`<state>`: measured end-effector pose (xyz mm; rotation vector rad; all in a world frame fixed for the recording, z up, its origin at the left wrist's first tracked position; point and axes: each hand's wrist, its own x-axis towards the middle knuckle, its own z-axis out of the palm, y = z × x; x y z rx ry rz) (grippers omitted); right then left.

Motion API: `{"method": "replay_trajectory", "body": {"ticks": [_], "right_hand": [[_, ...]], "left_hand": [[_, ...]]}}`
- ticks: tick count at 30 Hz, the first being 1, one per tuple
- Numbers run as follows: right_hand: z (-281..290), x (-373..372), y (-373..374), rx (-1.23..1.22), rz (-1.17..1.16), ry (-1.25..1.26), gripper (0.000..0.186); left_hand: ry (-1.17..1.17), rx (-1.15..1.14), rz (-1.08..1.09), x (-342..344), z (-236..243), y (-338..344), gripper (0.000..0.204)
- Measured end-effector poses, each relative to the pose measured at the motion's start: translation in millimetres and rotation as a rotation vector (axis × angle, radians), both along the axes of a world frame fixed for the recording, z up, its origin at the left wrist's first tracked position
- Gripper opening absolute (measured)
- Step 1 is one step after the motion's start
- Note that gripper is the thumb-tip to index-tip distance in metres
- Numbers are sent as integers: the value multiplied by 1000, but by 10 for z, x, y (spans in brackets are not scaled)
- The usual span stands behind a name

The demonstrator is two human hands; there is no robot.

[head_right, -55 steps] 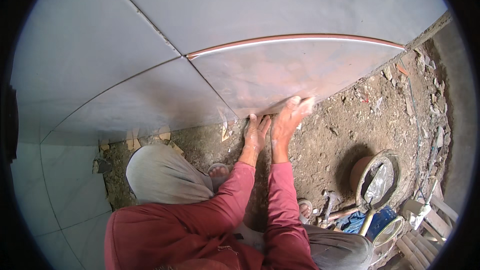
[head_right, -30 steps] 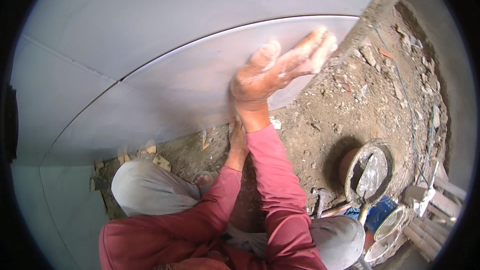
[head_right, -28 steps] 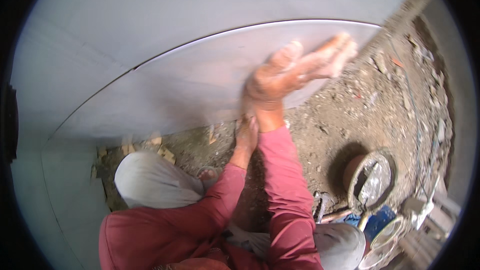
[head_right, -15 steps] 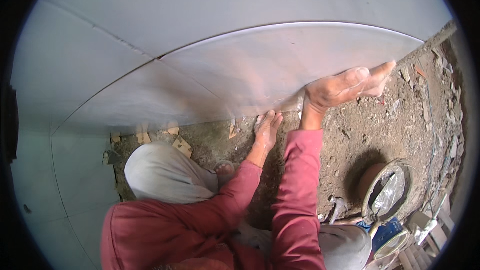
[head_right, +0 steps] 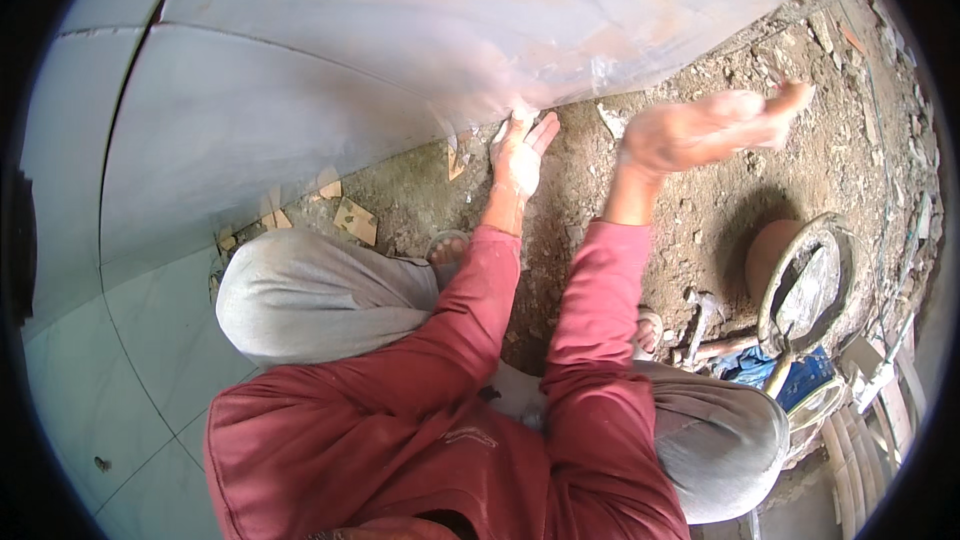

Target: The person applies mortar to the back of a tile with a trowel, presses the tile against a wall, and then uses a hammer to tap small wood spacers into the gap beneath the tile.

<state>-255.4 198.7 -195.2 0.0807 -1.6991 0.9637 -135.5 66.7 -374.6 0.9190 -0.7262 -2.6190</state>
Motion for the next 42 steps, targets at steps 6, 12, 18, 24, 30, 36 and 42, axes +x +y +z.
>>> {"method": "replay_trajectory", "body": {"ticks": [6, 12, 18, 24, 30, 36, 42], "right_hand": [[-220, -63, -816, -261, 291, -11, 69], [169, 131, -478, -110, 166, -192, 57], [894, -75, -618, -134, 115, 170, 61], [845, -123, -750, -84, 115, 98, 65], [786, 279, -258, -319, 190, -106, 59], [836, -300, -638, -228, 142, -32, 82], [598, 15, -285, 8, 219, -161, 67]], "left_hand": [[110, 118, -10, -66, 67, 65, 42], [136, 9, -120, -11, -337, -82, 67], [84, 49, -97, -81, -185, 181, 49], [147, -693, -286, 36, -56, 101, 58], [142, 2, -91, 5, -234, -132, 71], [139, 102, -189, -61, -344, 36, 64], [98, 95, -185, 95, -463, -167, 51]]}}
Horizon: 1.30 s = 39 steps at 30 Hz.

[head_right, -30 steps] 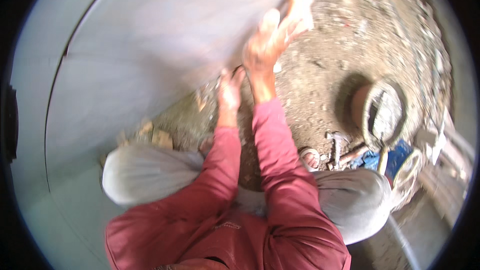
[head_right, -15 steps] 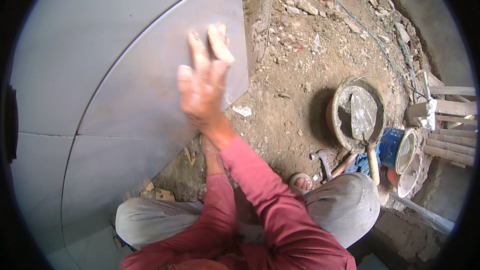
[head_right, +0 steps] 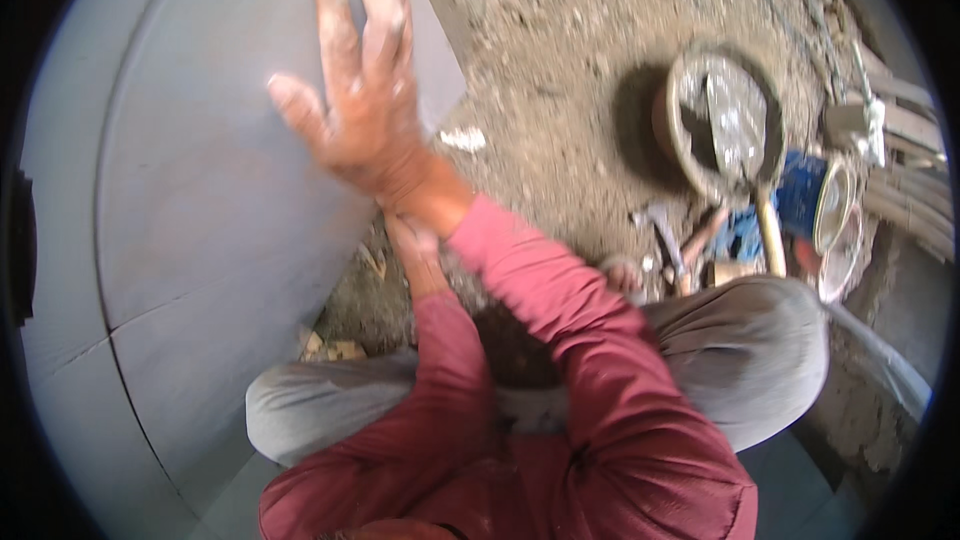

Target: The person applies mortar to the back of a tile with a trowel, presses the tile against a wall, and then uses a hammer to tap small wood spacers into the gap beneath the tile.

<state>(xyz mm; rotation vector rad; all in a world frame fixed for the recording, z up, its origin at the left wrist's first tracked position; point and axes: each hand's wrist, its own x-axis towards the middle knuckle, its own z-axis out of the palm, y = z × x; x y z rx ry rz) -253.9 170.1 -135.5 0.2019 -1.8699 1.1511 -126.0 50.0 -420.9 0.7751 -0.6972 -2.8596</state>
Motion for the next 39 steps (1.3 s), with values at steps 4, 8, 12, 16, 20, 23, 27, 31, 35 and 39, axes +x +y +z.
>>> {"method": "replay_trajectory", "body": {"ticks": [4, 8, 12, 16, 20, 23, 27, 31, 35, 39], "right_hand": [[-258, 245, 778, 96, 50, -324, 53], [-892, 244, 1823, -106, 143, -943, 40], [-1396, 384, 1661, 481, 163, -1404, 38], [-1756, 678, 1155, 556, 387, -1450, 32], [-1617, 856, 605, 742, 635, -1511, 23], [-1348, 802, 645, 775, 742, -1532, 24], [-1607, 337, 1269, 909, 692, -1519, 26], [-848, -136, 2140, 900, 766, -1307, 27], [920, -166, 2503, 1513, 240, -1055, 22], [1530, 754, 3050, 1343, 357, -1284, 22]], "left_hand": [[-30, 78, 103, -40, 308, 68, 48], [15, 84, 79, -69, 416, 106, 33], [59, 107, 10, -69, 455, 48, 48], [74, 169, 32, -94, 344, 27, 60], [-12, 153, 107, -55, 116, -136, 43], [88, 170, 21, -94, 188, -136, 59], [38, 225, -51, -209, 214, 126, 61], [-2, 233, -4, -141, 71, -92, 55], [-65, 115, 99, -128, 267, -159, 51], [-60, 141, 42, -127, 347, 105, 44]]}}
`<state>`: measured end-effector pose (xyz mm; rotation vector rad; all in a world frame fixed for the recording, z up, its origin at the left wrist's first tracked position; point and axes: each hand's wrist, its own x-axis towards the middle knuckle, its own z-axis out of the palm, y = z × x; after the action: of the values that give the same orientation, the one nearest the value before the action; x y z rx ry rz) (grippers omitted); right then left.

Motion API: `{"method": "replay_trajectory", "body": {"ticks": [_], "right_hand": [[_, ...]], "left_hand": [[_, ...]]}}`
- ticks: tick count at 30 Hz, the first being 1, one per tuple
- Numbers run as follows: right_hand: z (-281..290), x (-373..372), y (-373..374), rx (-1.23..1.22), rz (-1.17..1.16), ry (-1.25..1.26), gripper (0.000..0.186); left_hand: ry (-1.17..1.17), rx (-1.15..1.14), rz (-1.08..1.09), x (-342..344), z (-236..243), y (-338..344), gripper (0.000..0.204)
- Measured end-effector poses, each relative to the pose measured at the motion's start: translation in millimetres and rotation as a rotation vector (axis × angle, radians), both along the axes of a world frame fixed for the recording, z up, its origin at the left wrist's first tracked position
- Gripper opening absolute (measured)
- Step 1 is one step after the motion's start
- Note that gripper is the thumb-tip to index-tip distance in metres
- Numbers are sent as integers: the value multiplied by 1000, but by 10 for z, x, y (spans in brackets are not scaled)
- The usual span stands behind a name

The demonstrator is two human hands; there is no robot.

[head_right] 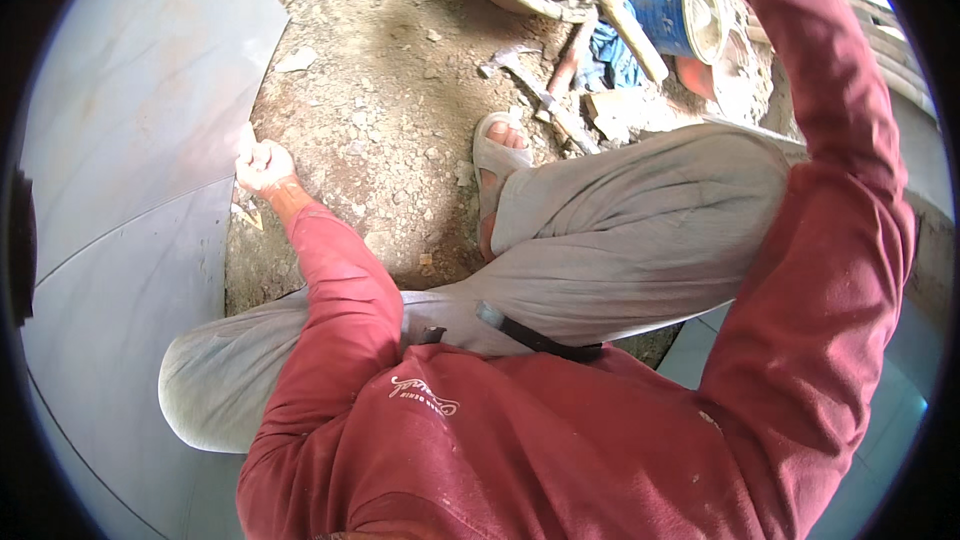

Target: The person applies mortar to the back of a tile with a trowel, presses the tile against a wall, and then uses a hammer to tap small wood spacers into the gap beneath the tile.

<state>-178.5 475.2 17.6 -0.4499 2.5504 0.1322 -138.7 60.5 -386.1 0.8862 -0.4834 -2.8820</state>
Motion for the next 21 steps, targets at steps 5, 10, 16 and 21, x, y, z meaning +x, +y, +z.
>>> {"method": "replay_trajectory", "body": {"ticks": [5, 10, 16, 21], "right_hand": [[-829, 1096, -5, -403, -541, -694, 26], [-2247, 2366, 328, -31, -445, -285, 26], [-2532, 2938, 131, 75, -774, -86, 35], [-2403, 3128, 307, 39, -832, -28, 30]], "left_hand": [[76, 33, 2, -16, -250, -343, 39], [36, 86, -16, -32, -51, -160, 73], [84, 80, -17, -102, -488, -371, 41], [216, -59, -116, -33, -413, -273, 67]]}}
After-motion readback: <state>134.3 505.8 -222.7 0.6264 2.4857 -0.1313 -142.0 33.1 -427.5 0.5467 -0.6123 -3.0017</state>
